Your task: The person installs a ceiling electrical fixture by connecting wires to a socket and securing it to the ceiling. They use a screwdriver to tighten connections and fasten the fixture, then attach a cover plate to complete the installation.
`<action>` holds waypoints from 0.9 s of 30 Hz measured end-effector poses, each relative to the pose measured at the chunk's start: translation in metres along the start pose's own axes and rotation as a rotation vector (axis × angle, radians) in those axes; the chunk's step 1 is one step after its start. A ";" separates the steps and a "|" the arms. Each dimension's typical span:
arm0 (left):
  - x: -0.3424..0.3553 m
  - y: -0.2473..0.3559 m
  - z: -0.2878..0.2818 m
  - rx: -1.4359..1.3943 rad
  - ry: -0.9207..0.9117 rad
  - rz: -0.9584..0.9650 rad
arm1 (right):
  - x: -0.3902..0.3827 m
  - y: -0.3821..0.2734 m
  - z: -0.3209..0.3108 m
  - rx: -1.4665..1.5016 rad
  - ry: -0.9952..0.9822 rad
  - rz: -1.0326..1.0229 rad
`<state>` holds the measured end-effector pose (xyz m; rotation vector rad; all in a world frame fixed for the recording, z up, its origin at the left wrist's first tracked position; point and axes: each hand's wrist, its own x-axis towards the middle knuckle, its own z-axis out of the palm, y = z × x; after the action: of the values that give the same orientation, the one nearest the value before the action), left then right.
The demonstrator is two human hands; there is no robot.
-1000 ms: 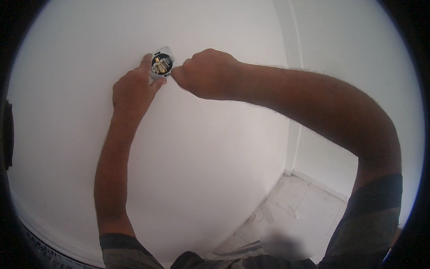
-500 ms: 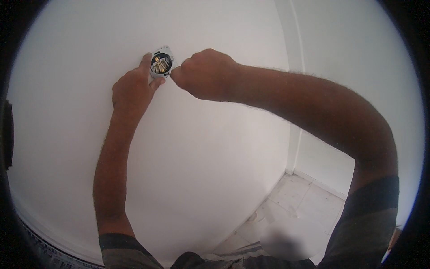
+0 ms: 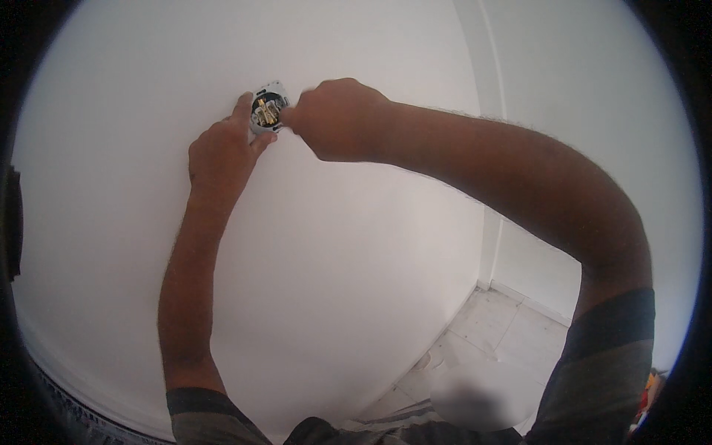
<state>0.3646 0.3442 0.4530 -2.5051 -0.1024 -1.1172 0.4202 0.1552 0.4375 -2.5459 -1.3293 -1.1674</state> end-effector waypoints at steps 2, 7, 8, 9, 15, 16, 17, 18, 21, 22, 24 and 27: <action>0.000 0.002 0.000 0.004 0.004 0.010 | 0.005 0.002 -0.006 0.363 -0.029 0.205; -0.002 0.001 -0.009 0.008 -0.061 0.010 | 0.008 0.001 -0.007 0.441 -0.021 0.237; -0.002 0.001 -0.012 0.010 -0.083 0.016 | 0.005 0.001 -0.007 0.359 -0.022 0.194; 0.000 0.001 -0.013 0.010 -0.084 0.017 | 0.003 0.000 -0.007 0.277 -0.024 0.151; 0.001 -0.003 -0.007 0.019 -0.053 0.012 | 0.010 -0.003 -0.002 0.251 -0.054 0.127; 0.002 -0.002 -0.008 0.015 -0.061 0.011 | 0.012 0.000 0.000 0.393 -0.053 0.224; 0.003 0.000 -0.008 0.011 -0.069 0.011 | 0.011 0.003 0.004 0.423 -0.031 0.223; 0.002 0.002 -0.007 0.011 -0.076 0.005 | 0.011 0.006 0.010 0.452 -0.010 0.222; 0.000 0.000 -0.008 0.026 -0.062 -0.005 | 0.005 0.001 0.007 0.382 0.022 0.165; -0.001 -0.002 -0.006 0.029 -0.040 0.005 | 0.001 -0.001 0.005 0.332 0.023 0.140; -0.002 -0.005 -0.004 0.042 -0.027 0.013 | -0.002 0.002 0.003 0.079 0.038 -0.038; -0.002 -0.002 -0.005 0.041 -0.044 0.012 | -0.006 0.011 0.007 -0.249 0.025 -0.270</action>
<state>0.3595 0.3437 0.4556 -2.4911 -0.1208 -1.0444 0.4308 0.1464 0.4317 -2.5581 -1.6598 -1.4924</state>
